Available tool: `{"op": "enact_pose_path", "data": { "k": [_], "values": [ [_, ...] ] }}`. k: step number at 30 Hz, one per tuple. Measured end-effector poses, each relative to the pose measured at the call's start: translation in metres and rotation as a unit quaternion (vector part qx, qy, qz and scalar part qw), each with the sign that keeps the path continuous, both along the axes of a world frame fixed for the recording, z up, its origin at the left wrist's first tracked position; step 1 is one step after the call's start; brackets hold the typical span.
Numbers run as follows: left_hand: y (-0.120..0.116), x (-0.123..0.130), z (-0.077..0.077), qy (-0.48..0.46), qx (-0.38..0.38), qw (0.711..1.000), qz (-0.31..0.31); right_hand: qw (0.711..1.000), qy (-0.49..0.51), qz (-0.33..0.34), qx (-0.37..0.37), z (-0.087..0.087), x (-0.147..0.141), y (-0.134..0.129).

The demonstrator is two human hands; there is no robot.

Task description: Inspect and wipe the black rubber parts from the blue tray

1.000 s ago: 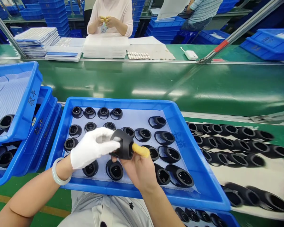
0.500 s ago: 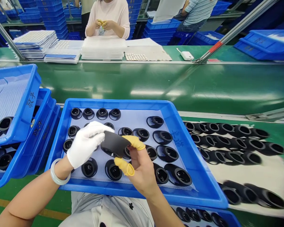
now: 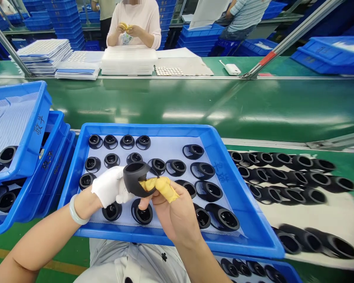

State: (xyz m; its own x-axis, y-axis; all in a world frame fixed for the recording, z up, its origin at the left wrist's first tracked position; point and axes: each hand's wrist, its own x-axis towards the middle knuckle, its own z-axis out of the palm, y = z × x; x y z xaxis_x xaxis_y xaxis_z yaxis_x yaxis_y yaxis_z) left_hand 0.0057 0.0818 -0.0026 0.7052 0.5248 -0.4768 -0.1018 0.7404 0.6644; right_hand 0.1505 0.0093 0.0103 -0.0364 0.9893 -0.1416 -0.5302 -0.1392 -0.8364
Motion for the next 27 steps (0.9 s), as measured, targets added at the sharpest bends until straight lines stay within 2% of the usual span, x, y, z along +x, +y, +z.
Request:
{"op": "enact_pose_path", "data": {
  "k": [3, 6, 9, 14, 17, 20, 23, 25, 27],
  "values": [
    [0.005, 0.003, 0.001, -0.037, -0.149, 0.987, 0.039, 0.996, 0.068, 0.008, -0.056, 0.002, 0.001, 0.004],
    [0.007, 0.005, 0.009, -0.033, -0.251, 0.958, 0.136, 0.983, 0.149, -0.001, -0.105, -0.001, 0.003, 0.008],
    [0.006, 0.005, 0.016, -0.031, -0.266, 0.947, 0.18, 0.966, 0.22, -0.009, -0.137, -0.006, 0.004, 0.012],
    [0.005, 0.002, 0.013, -0.053, -0.206, 0.963, 0.167, 0.955, 0.245, -0.01, -0.164, -0.012, 0.002, 0.015],
    [0.005, 0.001, 0.009, -0.05, -0.158, 0.969, 0.183, 0.974, 0.165, 0.016, -0.157, -0.017, 0.003, 0.015],
    [0.003, 0.002, 0.01, -0.017, -0.082, 0.983, 0.166, 0.993, 0.002, -0.044, -0.11, -0.022, 0.008, 0.012],
    [-0.001, 0.004, 0.015, 0.027, 0.003, 0.987, 0.158, 0.977, -0.178, -0.107, -0.043, -0.024, 0.016, 0.009],
    [-0.004, 0.005, 0.018, 0.053, 0.067, 0.984, 0.158, 0.96, -0.266, -0.081, -0.017, -0.022, 0.02, 0.007],
    [-0.008, 0.008, 0.02, 0.086, 0.126, 0.978, 0.144, 0.949, -0.312, -0.038, -0.009, -0.018, 0.022, 0.007]
  ]
}}
